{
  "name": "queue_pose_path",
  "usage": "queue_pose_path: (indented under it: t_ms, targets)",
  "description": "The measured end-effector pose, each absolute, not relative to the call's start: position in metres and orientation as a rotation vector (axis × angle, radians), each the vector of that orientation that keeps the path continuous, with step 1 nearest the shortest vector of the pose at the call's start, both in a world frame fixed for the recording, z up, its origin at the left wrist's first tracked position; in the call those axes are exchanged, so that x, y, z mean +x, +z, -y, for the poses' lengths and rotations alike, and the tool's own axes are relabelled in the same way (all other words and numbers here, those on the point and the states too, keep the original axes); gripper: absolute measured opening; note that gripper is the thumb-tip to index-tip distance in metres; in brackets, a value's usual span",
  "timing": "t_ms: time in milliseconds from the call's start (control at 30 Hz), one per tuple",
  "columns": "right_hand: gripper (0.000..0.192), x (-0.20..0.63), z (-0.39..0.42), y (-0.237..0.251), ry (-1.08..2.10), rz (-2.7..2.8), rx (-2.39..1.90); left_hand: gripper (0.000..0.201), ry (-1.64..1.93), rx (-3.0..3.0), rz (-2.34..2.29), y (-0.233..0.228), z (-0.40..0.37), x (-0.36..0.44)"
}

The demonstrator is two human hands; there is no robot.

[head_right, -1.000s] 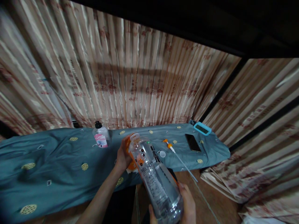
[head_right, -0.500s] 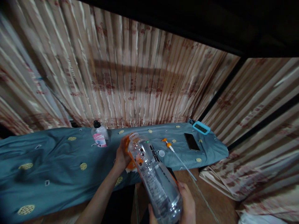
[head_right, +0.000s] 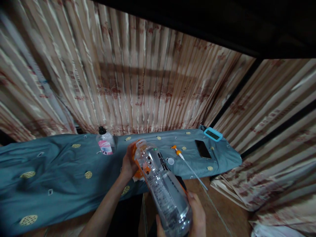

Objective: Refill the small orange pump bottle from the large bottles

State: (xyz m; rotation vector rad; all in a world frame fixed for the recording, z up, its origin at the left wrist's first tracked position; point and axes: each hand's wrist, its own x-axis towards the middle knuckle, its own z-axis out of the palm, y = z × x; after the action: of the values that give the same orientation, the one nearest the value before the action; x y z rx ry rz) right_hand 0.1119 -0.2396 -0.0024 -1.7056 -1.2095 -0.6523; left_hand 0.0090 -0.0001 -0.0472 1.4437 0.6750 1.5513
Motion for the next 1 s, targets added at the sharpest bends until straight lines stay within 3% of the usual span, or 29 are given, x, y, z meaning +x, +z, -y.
queue_pose_path:
  t_ms: [267, 667, 1000]
  targets:
    - [0.106, 0.122, 0.241, -0.014, -0.63, 1.245, -1.654, 0.058, 1.548, 1.547, -0.773, -0.04, 0.003, 0.002]
    - [0.101, 0.108, 0.239, 0.001, -0.622, 1.185, -1.74, 0.048, 1.565, 1.629, -0.801, -0.03, 0.006, -0.001]
    - [0.096, 0.116, 0.24, -0.001, -0.639, 1.259, -1.706, 0.059, 1.562, 1.64, -0.79, -0.036, 0.003, -0.001]
